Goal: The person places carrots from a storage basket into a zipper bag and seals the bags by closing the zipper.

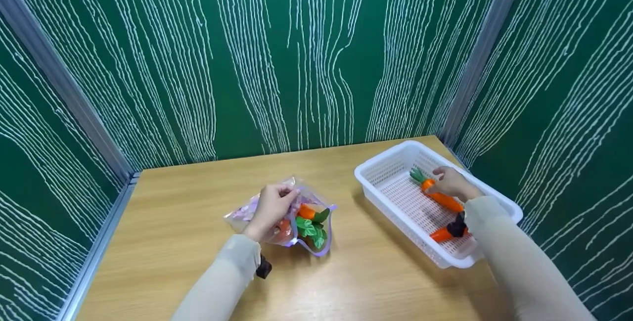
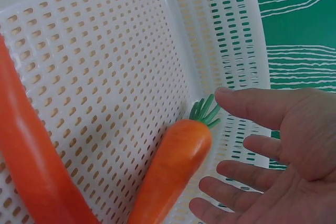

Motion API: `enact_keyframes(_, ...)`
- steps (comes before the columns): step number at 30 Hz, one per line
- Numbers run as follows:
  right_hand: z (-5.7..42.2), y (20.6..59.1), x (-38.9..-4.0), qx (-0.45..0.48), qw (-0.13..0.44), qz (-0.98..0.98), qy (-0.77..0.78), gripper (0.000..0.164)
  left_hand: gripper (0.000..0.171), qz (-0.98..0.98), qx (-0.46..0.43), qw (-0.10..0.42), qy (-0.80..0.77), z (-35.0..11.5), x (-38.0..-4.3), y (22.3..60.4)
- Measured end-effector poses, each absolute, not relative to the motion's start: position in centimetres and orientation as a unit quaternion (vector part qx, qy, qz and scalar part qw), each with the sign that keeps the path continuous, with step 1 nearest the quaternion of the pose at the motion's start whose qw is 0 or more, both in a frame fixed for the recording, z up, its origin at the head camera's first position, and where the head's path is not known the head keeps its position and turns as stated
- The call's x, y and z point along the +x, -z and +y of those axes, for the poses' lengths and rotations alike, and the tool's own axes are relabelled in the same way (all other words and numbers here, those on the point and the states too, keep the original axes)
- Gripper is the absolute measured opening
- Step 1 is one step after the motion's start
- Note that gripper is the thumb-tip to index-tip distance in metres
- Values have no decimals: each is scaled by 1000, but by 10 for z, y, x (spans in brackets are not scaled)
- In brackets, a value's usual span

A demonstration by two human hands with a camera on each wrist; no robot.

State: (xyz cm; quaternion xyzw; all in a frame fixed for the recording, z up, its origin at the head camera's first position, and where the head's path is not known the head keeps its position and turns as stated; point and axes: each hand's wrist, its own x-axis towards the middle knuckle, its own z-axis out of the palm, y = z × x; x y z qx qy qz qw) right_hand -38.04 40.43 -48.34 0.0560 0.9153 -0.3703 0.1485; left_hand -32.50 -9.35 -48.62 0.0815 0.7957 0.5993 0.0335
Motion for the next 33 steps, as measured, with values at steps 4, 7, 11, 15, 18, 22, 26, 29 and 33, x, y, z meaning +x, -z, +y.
enact_keyframes(4,406,484,-381,68,159,912,371,82,28,789,79,41,-608,-93,-326,486)
enact_keyframes(7,406,486,-379,76,167,910,372,84,28,785,78,47,-612,-93,-326,486)
enact_keyframes(11,406,488,-375,86,172,908,373,88,27,783,82,50,-615,-93,-326,485)
enact_keyframes(15,404,489,-373,91,164,909,372,90,26,786,81,48,-611,-93,-327,484)
enact_keyframes(18,402,491,-373,92,165,909,371,87,27,791,77,48,-606,-94,-327,484)
enact_keyframes(22,401,494,-374,83,170,914,358,81,28,798,77,44,-597,-94,-327,486)
enact_keyframes(26,399,499,-373,58,163,927,332,76,25,799,80,36,-595,-93,-328,488)
enact_keyframes(29,396,501,-372,49,165,929,329,73,23,796,80,37,-598,-93,-328,490)
enact_keyframes(33,394,504,-371,56,189,919,342,73,21,796,72,42,-599,-94,-327,491)
